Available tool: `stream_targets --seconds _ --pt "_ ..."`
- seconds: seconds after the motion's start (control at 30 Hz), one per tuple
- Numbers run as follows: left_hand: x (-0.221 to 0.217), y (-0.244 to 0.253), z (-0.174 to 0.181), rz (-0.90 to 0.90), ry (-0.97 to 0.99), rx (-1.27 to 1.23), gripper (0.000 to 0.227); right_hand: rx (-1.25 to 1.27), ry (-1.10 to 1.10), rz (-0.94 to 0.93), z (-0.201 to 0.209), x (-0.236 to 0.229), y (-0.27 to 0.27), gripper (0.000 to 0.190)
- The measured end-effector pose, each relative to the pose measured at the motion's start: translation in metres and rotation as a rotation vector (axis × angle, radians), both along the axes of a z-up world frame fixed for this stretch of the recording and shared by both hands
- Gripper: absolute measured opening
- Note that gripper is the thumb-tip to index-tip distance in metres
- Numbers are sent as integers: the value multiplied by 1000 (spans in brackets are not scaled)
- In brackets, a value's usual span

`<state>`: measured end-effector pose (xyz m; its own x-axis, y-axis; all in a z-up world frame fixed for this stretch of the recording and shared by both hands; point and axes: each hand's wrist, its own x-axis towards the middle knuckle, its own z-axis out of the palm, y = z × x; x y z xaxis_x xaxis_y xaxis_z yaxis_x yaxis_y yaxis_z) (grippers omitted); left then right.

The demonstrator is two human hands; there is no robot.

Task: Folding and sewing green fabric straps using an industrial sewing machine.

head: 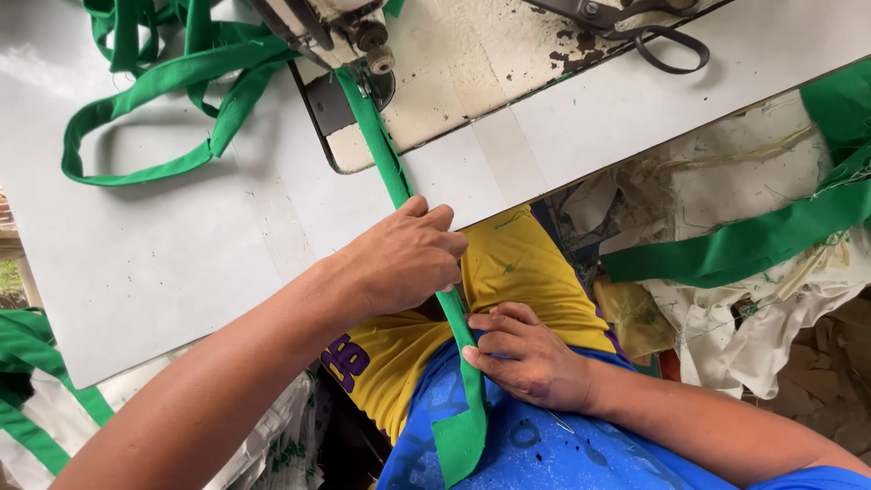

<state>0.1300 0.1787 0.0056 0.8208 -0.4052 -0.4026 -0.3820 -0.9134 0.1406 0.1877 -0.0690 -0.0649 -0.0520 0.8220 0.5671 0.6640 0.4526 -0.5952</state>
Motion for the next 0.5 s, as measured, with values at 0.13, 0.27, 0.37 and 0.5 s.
stream_targets --seconds 0.13,0.27,0.37,0.5 --pt "3 -7 5 -24 32 15 18 -3 0 -11 -6 -1 -3 27" --pt "4 -8 -1 -14 28 4 22 14 -24 -41 -3 0 -2 27" --pt "6 -9 0 -6 44 3 19 32 -52 -16 0 4 0 22" --pt "6 -9 -1 0 37 -16 12 29 -112 154 10 15 5 16"
